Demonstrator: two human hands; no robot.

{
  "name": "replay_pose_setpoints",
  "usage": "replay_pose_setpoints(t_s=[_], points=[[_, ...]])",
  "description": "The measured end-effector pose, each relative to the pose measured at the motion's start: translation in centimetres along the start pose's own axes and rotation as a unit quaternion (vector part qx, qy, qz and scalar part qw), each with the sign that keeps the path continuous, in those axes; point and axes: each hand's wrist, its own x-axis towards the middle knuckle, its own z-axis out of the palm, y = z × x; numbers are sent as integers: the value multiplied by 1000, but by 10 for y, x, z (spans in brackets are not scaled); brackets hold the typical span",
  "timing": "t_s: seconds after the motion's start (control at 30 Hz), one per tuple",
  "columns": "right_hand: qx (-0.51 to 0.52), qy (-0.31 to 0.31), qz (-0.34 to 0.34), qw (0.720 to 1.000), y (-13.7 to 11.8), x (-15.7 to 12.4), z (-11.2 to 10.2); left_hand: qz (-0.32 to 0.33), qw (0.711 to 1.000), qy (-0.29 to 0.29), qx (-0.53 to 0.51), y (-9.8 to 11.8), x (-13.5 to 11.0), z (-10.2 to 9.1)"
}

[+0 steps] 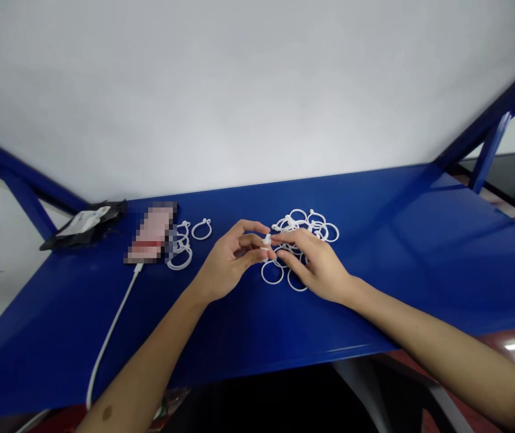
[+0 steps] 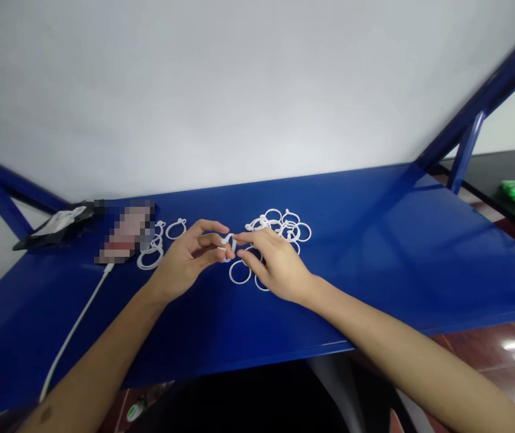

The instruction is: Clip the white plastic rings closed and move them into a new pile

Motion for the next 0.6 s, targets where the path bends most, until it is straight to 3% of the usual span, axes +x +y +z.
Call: replay_pose_setpoints(t_s=[0.17,0.27,0.6], points=[[68,36,47,996,-1,-1,5,-14,1000,-21,-14,-2,-1,1],[87,25,51,995,-1,-1,5,-27,999,-26,-15,-2,-1,5],[54,3,46,997,-4,-2,2,-12,998,40,39,-5,2,8]])
